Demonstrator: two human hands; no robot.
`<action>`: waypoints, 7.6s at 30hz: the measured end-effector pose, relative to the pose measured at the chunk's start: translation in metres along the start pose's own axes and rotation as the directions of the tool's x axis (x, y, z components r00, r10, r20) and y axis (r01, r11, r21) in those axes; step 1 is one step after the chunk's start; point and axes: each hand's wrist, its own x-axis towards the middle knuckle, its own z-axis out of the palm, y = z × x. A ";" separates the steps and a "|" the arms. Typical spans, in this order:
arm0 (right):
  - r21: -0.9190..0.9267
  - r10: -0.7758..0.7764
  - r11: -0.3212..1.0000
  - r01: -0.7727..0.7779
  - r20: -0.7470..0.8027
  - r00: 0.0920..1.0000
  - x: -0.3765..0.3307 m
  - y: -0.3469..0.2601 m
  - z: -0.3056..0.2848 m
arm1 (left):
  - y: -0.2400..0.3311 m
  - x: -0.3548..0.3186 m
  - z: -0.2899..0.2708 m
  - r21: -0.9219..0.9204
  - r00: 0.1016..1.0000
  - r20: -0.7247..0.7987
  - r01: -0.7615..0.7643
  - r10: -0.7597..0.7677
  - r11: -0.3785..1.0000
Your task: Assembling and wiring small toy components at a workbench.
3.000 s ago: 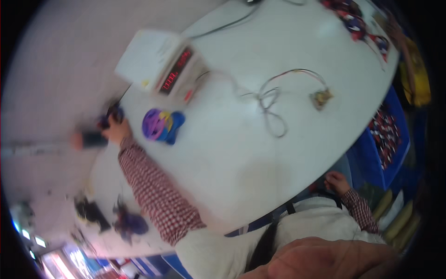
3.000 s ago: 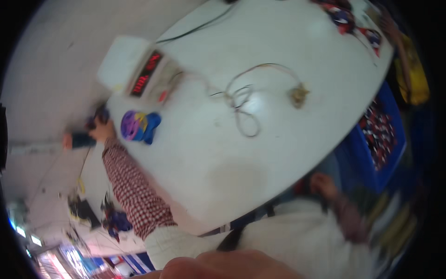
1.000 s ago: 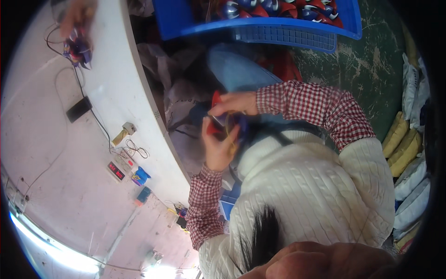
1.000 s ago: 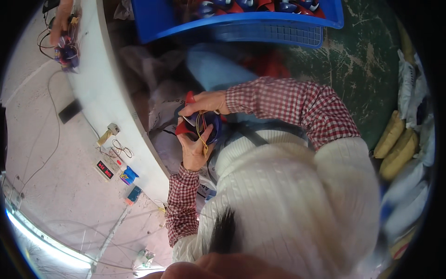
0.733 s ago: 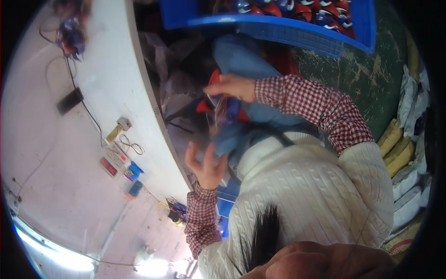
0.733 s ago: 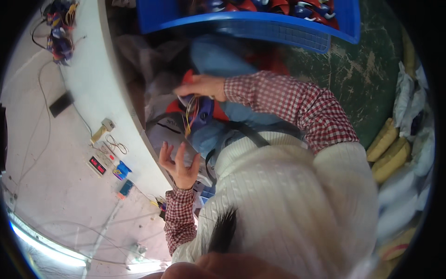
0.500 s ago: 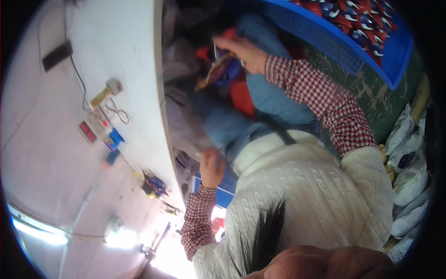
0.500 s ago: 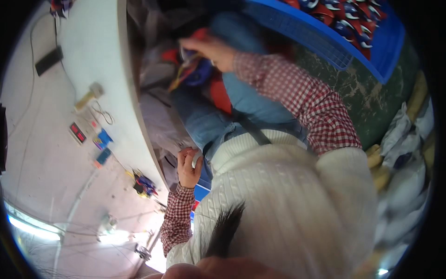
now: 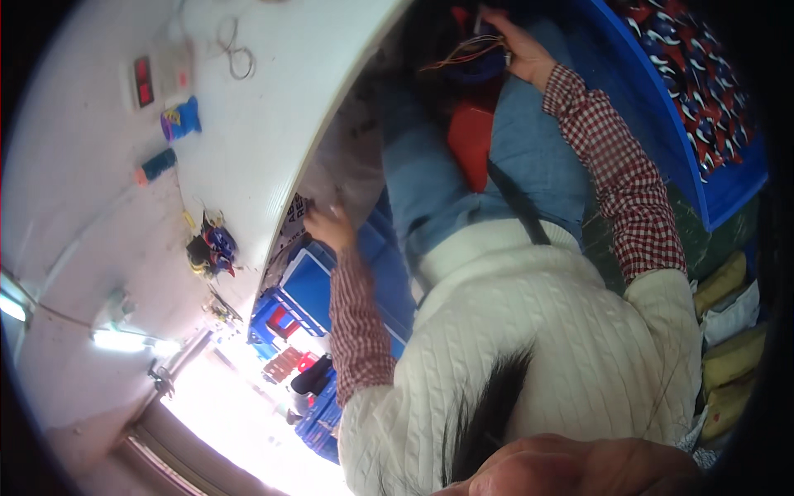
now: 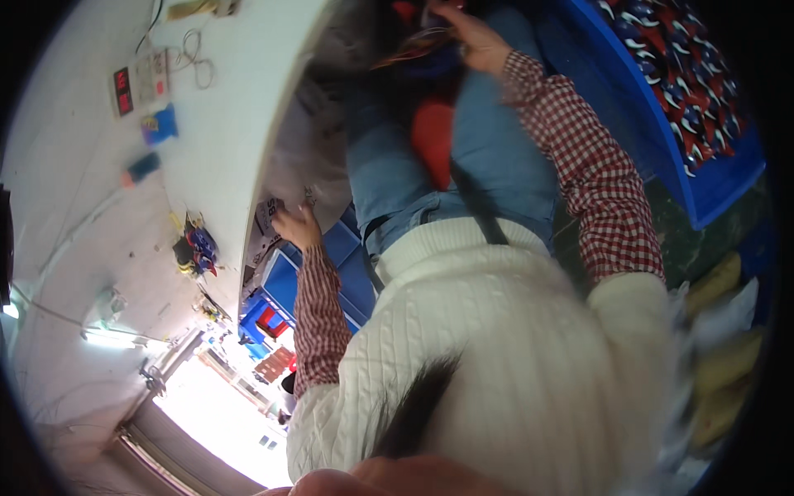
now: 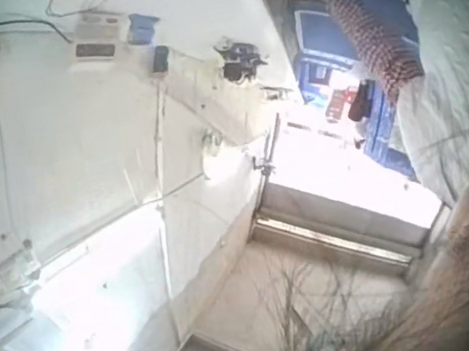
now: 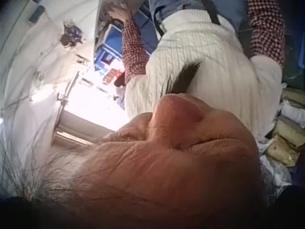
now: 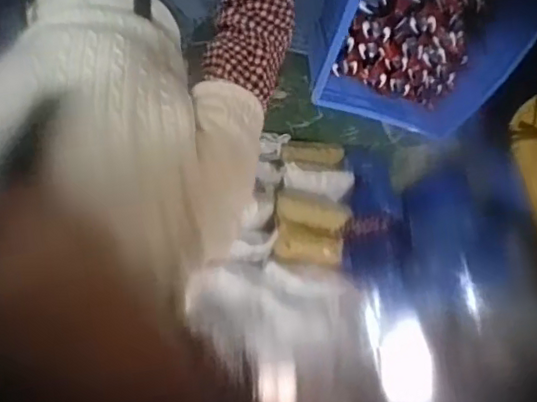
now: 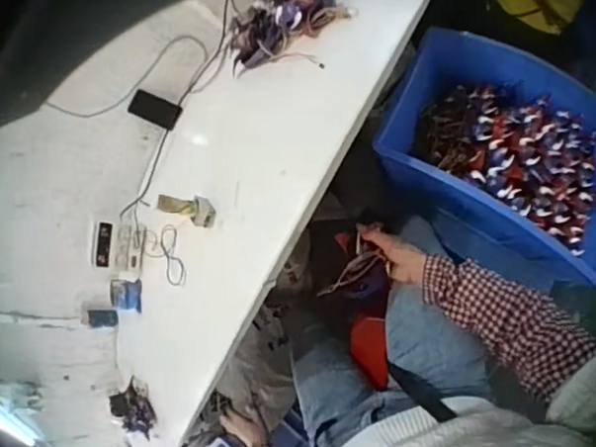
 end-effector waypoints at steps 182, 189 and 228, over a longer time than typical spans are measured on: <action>0.422 -0.122 0.541 0.727 0.895 -0.429 0.164 -0.019 0.088 | 0.227 0.114 -0.163 -0.394 0.485 -0.528 -0.867 0.697 0.305; -0.926 0.564 0.236 0.294 0.377 0.735 -0.017 0.105 0.029 | 0.125 0.092 -0.139 -0.673 0.909 -0.317 -0.417 0.270 0.611; -0.647 -0.230 -0.697 0.310 0.611 0.758 0.025 -0.276 0.219 | 0.384 0.244 -0.156 -0.919 0.951 0.288 0.308 0.115 -0.245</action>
